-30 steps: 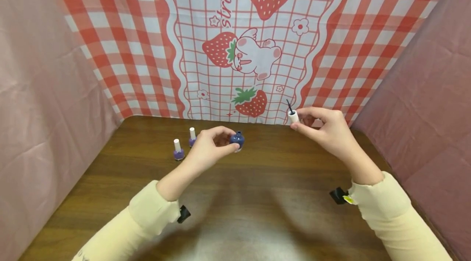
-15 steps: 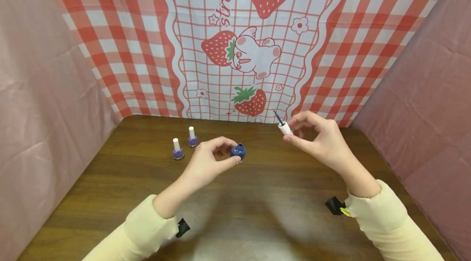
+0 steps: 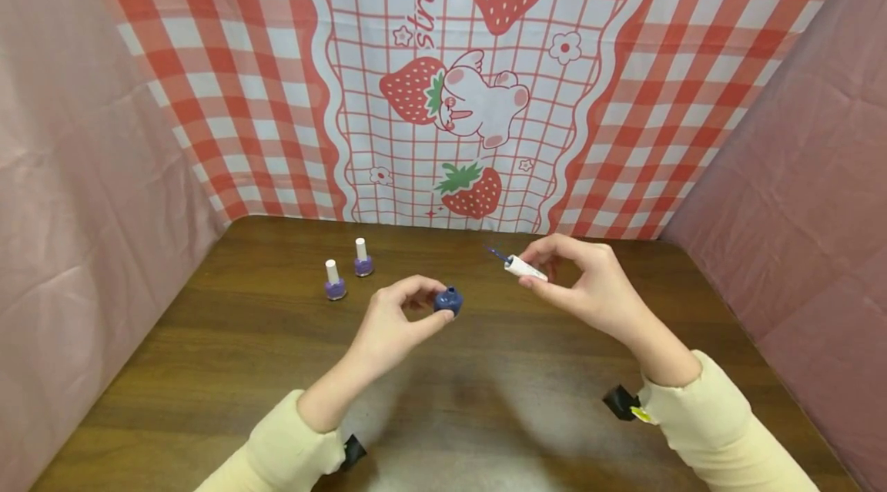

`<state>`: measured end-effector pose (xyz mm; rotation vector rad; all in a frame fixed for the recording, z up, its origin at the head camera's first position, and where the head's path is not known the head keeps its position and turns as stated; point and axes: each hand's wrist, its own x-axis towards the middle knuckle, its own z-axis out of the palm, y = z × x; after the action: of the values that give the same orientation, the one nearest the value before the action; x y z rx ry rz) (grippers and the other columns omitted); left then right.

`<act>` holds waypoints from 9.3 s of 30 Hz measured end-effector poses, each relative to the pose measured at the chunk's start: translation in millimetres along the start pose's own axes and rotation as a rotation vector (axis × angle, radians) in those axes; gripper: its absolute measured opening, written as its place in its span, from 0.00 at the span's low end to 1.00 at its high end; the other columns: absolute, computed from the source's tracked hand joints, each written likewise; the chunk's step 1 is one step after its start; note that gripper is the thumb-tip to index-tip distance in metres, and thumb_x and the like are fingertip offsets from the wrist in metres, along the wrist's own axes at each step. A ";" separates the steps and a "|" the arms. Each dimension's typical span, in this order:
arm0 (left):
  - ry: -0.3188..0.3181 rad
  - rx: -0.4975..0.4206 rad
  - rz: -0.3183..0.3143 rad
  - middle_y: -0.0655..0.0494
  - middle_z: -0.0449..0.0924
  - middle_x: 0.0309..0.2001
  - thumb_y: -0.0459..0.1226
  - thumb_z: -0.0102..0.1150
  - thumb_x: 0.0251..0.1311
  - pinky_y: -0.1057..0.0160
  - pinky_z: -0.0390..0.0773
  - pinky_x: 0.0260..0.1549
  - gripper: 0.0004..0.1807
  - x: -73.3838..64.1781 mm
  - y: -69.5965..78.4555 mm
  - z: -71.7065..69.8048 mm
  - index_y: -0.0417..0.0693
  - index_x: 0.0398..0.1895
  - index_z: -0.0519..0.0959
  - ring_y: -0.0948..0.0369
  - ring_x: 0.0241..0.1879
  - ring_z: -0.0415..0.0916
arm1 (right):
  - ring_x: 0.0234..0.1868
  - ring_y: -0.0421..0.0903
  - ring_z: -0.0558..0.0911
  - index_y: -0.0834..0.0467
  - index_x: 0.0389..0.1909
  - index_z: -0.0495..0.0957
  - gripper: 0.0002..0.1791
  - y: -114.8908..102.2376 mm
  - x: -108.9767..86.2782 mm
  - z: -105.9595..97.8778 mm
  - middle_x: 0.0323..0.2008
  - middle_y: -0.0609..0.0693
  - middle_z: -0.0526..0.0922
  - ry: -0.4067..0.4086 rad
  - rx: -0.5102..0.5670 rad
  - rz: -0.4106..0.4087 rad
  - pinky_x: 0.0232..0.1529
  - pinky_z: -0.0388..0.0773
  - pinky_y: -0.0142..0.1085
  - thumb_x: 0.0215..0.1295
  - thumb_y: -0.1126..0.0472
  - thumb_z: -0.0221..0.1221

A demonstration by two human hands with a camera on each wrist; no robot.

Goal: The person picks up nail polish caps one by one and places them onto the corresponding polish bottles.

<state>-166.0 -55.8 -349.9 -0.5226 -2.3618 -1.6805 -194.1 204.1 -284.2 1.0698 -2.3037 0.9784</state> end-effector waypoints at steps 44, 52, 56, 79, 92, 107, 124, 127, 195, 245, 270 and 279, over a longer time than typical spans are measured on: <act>-0.009 0.023 0.027 0.64 0.81 0.34 0.34 0.71 0.47 0.57 0.77 0.38 0.11 -5.9 -10.1 11.7 0.54 0.35 0.83 0.65 0.34 0.74 | 0.27 0.38 0.74 0.59 0.31 0.81 0.13 -33.6 4.3 5.6 0.27 0.47 0.82 -0.102 0.020 -0.110 0.30 0.69 0.22 0.44 0.74 0.69; -0.009 0.026 0.043 0.63 0.81 0.34 0.34 0.71 0.47 0.54 0.77 0.38 0.11 -6.5 -10.6 11.5 0.53 0.35 0.84 0.65 0.34 0.74 | 0.29 0.36 0.75 0.55 0.33 0.82 0.14 -15.7 -0.5 11.7 0.29 0.43 0.82 -0.116 0.020 -0.110 0.30 0.71 0.25 0.45 0.71 0.70; -0.010 0.029 0.049 0.63 0.81 0.34 0.34 0.71 0.47 0.56 0.77 0.37 0.11 -6.3 -10.0 11.8 0.53 0.35 0.84 0.65 0.34 0.74 | 0.30 0.34 0.75 0.51 0.34 0.82 0.15 -2.2 -4.5 15.7 0.31 0.40 0.82 -0.125 0.021 -0.106 0.30 0.71 0.24 0.45 0.68 0.72; -0.036 0.037 0.041 0.63 0.81 0.35 0.35 0.71 0.48 0.61 0.77 0.37 0.10 -4.8 -6.8 15.9 0.52 0.36 0.84 0.65 0.34 0.74 | 0.29 0.32 0.73 0.48 0.35 0.82 0.12 1.7 -2.8 21.7 0.30 0.36 0.81 -0.162 0.030 -0.126 0.29 0.70 0.24 0.51 0.65 0.69; -0.051 0.031 0.042 0.63 0.81 0.35 0.36 0.70 0.50 0.63 0.76 0.37 0.10 -3.5 -4.8 19.3 0.52 0.37 0.84 0.65 0.34 0.74 | 0.31 0.33 0.75 0.49 0.37 0.81 0.11 3.5 -4.1 28.6 0.33 0.38 0.82 -0.191 0.068 -0.100 0.29 0.73 0.27 0.52 0.64 0.68; -0.070 -0.034 0.013 0.60 0.82 0.36 0.35 0.69 0.50 0.61 0.78 0.37 0.12 -1.0 -3.2 24.0 0.50 0.39 0.83 0.64 0.34 0.75 | 0.31 0.36 0.76 0.52 0.38 0.82 0.10 3.5 -3.2 35.2 0.33 0.39 0.82 -0.169 0.159 0.014 0.30 0.74 0.30 0.54 0.63 0.68; -0.102 -0.227 -0.129 0.48 0.83 0.38 0.35 0.67 0.53 0.66 0.77 0.33 0.15 2.9 -0.3 32.7 0.41 0.45 0.81 0.61 0.32 0.77 | 0.31 0.40 0.77 0.58 0.34 0.82 0.10 6.5 3.8 42.0 0.35 0.52 0.84 -0.146 0.337 0.192 0.28 0.74 0.32 0.53 0.73 0.65; -0.094 -0.237 -0.140 0.47 0.83 0.37 0.35 0.67 0.53 0.67 0.77 0.32 0.15 3.8 -0.5 34.1 0.41 0.45 0.81 0.60 0.32 0.76 | 0.31 0.40 0.77 0.60 0.34 0.82 0.08 6.2 5.6 43.0 0.35 0.54 0.84 -0.141 0.341 0.223 0.29 0.74 0.32 0.53 0.73 0.65; -0.103 -0.317 -0.172 0.46 0.84 0.39 0.36 0.65 0.56 0.65 0.78 0.36 0.16 4.3 -2.8 37.3 0.41 0.48 0.80 0.59 0.36 0.79 | 0.38 0.43 0.73 0.55 0.48 0.80 0.12 6.0 8.8 42.3 0.41 0.45 0.79 -0.126 0.329 0.011 0.39 0.71 0.34 0.67 0.66 0.54; -0.080 -0.282 -0.126 0.47 0.83 0.37 0.35 0.68 0.52 0.66 0.77 0.33 0.14 6.6 5.7 43.3 0.41 0.43 0.81 0.61 0.34 0.77 | 0.26 0.41 0.66 0.59 0.21 0.68 0.17 7.7 14.5 51.0 0.22 0.51 0.67 0.035 0.425 0.155 0.23 0.64 0.30 0.48 0.70 0.69; -0.106 -0.326 -0.136 0.44 0.84 0.39 0.33 0.64 0.56 0.67 0.78 0.36 0.16 2.8 2.2 38.5 0.40 0.48 0.80 0.60 0.36 0.80 | 0.46 0.47 0.74 0.57 0.47 0.79 0.11 10.7 6.7 40.1 0.44 0.50 0.78 -0.232 0.478 0.064 0.47 0.72 0.36 0.70 0.64 0.50; -0.103 -0.333 -0.119 0.43 0.84 0.39 0.32 0.63 0.56 0.68 0.78 0.36 0.15 1.8 5.3 39.8 0.39 0.48 0.80 0.59 0.37 0.80 | 0.43 0.45 0.76 0.58 0.43 0.80 0.09 11.9 5.0 40.7 0.41 0.49 0.79 -0.183 0.447 0.019 0.44 0.74 0.34 0.68 0.67 0.52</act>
<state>-163.8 -16.5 -358.0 -0.5412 -2.2286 -2.1690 -209.5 176.9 -313.2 1.3600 -2.2949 1.5071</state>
